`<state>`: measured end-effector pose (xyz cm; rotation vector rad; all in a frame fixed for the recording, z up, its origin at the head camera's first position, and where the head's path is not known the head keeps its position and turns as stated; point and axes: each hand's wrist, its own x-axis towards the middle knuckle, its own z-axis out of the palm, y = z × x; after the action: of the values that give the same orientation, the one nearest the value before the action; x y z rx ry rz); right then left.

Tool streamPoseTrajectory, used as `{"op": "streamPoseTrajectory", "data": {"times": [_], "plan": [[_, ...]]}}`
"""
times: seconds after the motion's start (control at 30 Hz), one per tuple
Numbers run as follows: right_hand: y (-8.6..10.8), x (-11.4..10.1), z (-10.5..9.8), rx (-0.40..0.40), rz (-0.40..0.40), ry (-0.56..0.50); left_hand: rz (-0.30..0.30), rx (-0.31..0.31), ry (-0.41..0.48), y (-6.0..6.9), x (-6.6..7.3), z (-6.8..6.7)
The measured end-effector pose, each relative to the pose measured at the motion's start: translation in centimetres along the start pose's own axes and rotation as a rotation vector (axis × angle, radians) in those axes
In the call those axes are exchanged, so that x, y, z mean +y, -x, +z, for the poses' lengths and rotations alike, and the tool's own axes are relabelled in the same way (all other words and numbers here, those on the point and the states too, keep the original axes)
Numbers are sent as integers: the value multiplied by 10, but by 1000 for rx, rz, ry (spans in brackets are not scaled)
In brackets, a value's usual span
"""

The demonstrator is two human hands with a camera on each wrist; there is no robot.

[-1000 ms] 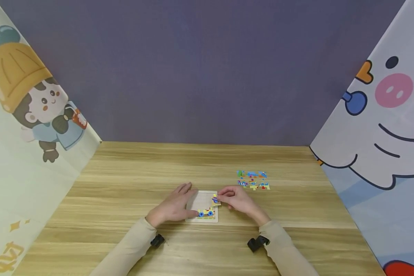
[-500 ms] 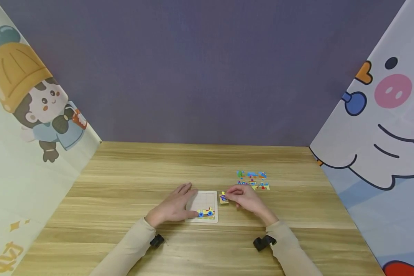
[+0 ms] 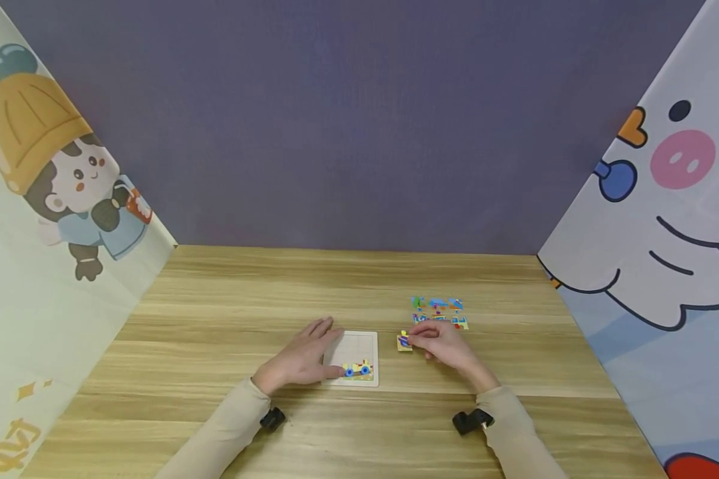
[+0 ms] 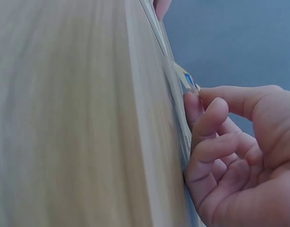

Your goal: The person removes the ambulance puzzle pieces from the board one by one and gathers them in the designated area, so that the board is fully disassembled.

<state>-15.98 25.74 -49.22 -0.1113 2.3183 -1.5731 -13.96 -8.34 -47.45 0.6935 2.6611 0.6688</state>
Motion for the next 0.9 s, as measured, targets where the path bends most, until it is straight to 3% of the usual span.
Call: {"op": "streamPoseTrajectory", "data": {"times": [0.53, 0.73, 0.9], "plan": [[8, 10, -28, 47, 4, 53, -7, -3, 1, -1, -2, 1], [7, 12, -30, 78, 11, 114, -7, -4, 6, -1, -2, 1], [5, 13, -28, 94, -22, 235, -7, -3, 7, -1, -2, 1]]}}
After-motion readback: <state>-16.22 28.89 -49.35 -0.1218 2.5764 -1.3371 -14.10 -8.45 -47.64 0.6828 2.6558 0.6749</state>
